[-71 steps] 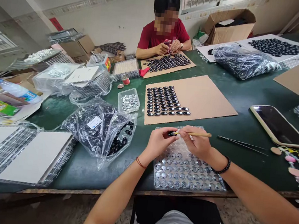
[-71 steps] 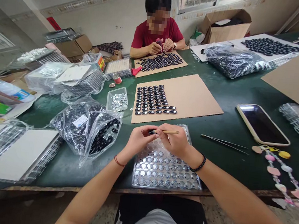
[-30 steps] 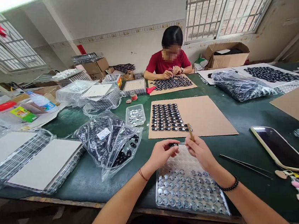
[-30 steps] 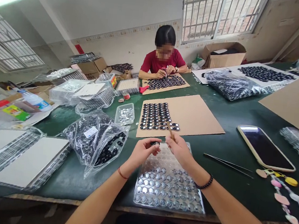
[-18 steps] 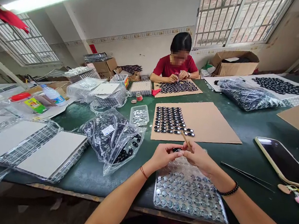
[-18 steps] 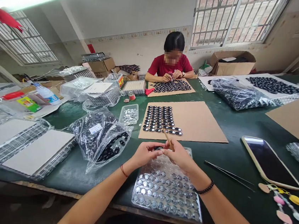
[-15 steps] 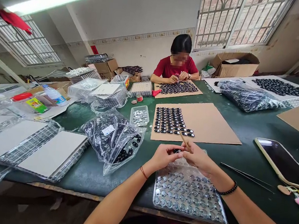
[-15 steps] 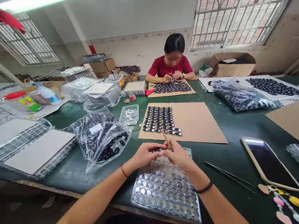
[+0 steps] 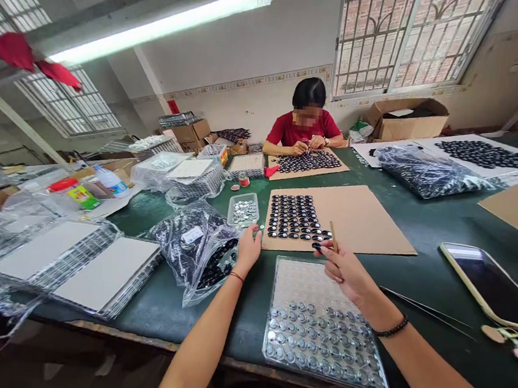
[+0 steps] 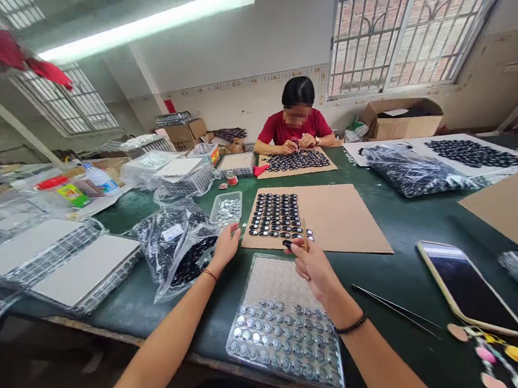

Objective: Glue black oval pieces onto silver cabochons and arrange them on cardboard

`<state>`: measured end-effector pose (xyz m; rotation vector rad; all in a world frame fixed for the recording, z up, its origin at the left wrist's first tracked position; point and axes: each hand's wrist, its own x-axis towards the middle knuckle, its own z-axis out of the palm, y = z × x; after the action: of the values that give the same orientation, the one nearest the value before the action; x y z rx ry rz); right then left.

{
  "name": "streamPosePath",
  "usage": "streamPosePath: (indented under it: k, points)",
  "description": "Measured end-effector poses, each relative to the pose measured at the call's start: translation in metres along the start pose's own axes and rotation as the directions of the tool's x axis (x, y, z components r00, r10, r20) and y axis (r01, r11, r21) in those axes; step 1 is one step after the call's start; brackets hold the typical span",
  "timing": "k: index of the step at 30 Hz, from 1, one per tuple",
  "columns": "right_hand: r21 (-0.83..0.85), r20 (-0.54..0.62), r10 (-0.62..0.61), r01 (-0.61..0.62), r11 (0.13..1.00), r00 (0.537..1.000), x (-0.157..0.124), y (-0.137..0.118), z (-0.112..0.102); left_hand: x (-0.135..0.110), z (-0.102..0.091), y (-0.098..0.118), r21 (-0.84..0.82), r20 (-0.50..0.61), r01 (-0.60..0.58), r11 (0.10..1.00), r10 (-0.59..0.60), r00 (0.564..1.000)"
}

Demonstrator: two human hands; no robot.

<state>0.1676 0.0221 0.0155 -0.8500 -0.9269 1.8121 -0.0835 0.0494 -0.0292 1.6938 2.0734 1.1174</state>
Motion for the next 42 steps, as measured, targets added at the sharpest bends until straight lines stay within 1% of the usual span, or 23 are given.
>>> streamPosePath:
  k: [2, 4, 8, 12, 17, 19, 24, 28, 33, 37, 42]
  points:
    - [0.013, 0.001, 0.006, -0.006, 1.0, 1.0, -0.001, 0.0, 0.0, 0.002, -0.002, -0.012, 0.115, -0.01, 0.004, 0.993, -0.002, 1.0]
    - [0.031, 0.028, 0.01, -0.011, 0.999, 1.0, -0.002, 0.0, -0.001, 0.001, -0.003, -0.02, 0.209, 0.012, -0.003, 0.978, 0.0, 1.0]
    - [0.027, 0.093, 0.027, -0.029, 0.999, 0.995, -0.002, 0.002, 0.0, 0.0, -0.003, -0.029, 0.322, 0.058, -0.036, 0.946, 0.018, 0.998]
    - [0.005, 0.092, 0.042, -0.043, 0.999, 0.995, -0.002, 0.005, 0.001, 0.002, -0.007, -0.035, 0.373, 0.065, -0.068, 0.925, 0.047, 0.997]
    - [0.008, 0.117, 0.045, -0.046, 0.999, 0.992, 0.001, 0.009, 0.0, 0.003, -0.009, -0.036, 0.395, 0.038, -0.11, 0.912, 0.104, 0.994]
    - [0.005, 0.118, 0.051, -0.052, 0.999, 0.992, 0.003, 0.011, 0.0, 0.004, -0.007, -0.033, 0.399, 0.046, -0.142, 0.906, 0.135, 0.99]
    - [-0.023, 0.117, 0.082, -0.08, 0.997, 0.99, 0.004, 0.018, 0.003, 0.013, 0.007, -0.024, 0.41, 0.113, -0.216, 0.886, 0.185, 0.976]
    - [-0.046, 0.131, 0.085, -0.08, 0.996, 0.988, 0.004, 0.019, 0.004, 0.027, 0.016, -0.022, 0.437, 0.12, -0.194, 0.878, 0.156, 0.98]
    - [-0.056, 0.099, 0.071, -0.066, 0.996, 0.993, 0.004, 0.014, 0.003, 0.04, 0.019, -0.023, 0.485, 0.153, -0.152, 0.861, 0.087, 0.984]
    - [-0.069, 0.101, 0.079, -0.072, 0.995, 0.992, 0.003, 0.012, 0.004, 0.041, 0.019, -0.019, 0.498, 0.184, -0.148, 0.854, 0.062, 0.981]
    - [-0.078, 0.115, 0.088, -0.079, 0.994, 0.99, 0.001, 0.015, 0.006, 0.038, 0.018, -0.015, 0.505, 0.163, -0.102, 0.857, 0.022, 0.986]
